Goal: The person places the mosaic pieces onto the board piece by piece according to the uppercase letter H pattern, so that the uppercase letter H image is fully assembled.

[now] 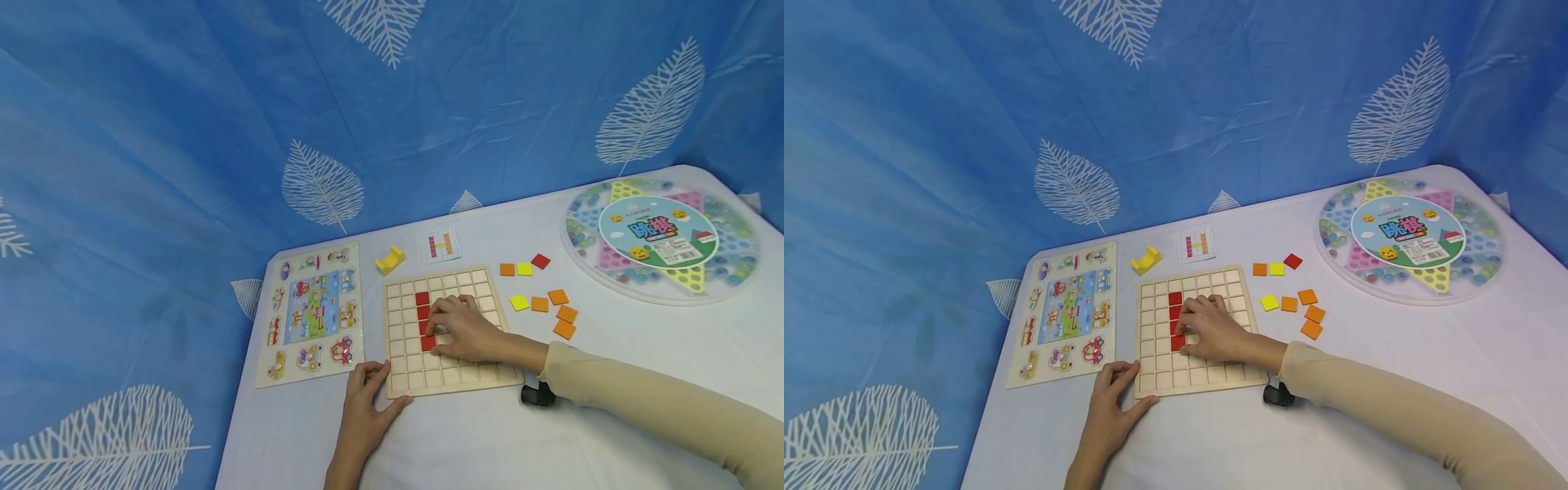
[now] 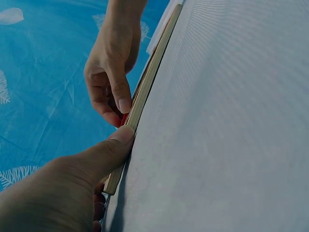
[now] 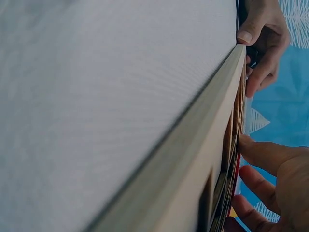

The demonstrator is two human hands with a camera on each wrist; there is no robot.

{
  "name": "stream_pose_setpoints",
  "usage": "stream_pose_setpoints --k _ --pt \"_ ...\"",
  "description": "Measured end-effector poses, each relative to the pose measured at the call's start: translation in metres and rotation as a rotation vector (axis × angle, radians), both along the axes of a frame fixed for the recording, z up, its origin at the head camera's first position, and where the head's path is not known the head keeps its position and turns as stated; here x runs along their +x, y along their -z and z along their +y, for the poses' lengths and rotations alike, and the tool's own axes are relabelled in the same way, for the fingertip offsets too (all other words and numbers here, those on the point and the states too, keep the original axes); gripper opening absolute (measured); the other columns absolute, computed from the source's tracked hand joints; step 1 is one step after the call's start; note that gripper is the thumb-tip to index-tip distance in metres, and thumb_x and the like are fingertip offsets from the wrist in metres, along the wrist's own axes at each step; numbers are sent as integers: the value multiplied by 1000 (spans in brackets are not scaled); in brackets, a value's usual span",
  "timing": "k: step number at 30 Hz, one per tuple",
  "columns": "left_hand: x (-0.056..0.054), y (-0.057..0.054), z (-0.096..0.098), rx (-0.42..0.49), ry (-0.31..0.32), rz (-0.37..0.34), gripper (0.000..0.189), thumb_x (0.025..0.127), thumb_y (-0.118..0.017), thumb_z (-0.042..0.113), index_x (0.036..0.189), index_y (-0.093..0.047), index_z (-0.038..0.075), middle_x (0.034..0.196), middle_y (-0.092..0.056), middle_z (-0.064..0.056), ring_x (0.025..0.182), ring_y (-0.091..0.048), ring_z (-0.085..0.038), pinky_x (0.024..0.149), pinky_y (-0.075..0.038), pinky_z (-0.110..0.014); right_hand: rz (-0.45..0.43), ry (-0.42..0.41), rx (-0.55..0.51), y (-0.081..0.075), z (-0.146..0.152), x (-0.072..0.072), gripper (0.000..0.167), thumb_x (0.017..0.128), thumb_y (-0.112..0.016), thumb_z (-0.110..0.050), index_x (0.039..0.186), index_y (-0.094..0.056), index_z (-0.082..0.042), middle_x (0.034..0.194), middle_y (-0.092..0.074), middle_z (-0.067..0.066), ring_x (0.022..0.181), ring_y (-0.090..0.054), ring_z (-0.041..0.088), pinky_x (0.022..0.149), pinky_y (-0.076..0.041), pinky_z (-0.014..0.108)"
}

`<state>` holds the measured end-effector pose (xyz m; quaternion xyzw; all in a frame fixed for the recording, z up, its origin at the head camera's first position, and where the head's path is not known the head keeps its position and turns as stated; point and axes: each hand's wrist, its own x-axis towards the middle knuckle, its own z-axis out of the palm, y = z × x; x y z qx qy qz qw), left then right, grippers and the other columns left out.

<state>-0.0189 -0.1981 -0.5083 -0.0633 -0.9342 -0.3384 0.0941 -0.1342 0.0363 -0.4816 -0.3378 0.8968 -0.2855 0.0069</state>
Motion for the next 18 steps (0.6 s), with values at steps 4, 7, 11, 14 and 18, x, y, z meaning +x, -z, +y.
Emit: stream_pose_setpoints --k 4,7,11,14,18 --pt "0 -1 0 -7 11 16 66 70 -87 36 128 -66 11 119 -55 2 111 -48 -14 92 -46 -33 -5 -4 -10 0 1 0 22 74 -85 -31 89 -71 -23 108 -59 -4 107 -52 20 100 -30 55" --pt "0 -1 1 -19 15 25 66 70 -87 35 128 -66 10 119 -54 2 110 -49 -13 92 -46 -33 -9 -9 -21 -1 1 1 22 74 -85 -30 89 -71 -23 108 -58 -4 106 -52 20 100 -30 56" --pt "0 1 0 -24 13 26 66 71 -86 37 127 -66 11 118 -54 3 108 -49 -12 91 -46 -33 -21 -25 -33 -1 2 1 20 76 -84 -29 90 -70 -22 108 -58 -4 108 -52 20 99 -30 55" --pt "0 2 0 -19 10 29 65 71 -86 38 127 -66 11 118 -54 3 107 -49 -12 90 -46 -32 -50 -41 -57 -2 4 2 19 78 -83 -28 92 -70 -22 109 -57 -4 111 -50 21 99 -30 54" --pt "1 3 1 -16 12 51 65 70 -87 37 126 -67 10 118 -55 3 106 -49 -11 89 -46 -31 -92 -39 -103 -5 15 0 19 80 -81 -27 95 -70 -22 114 -58 -3 116 -48 21 101 -29 52"
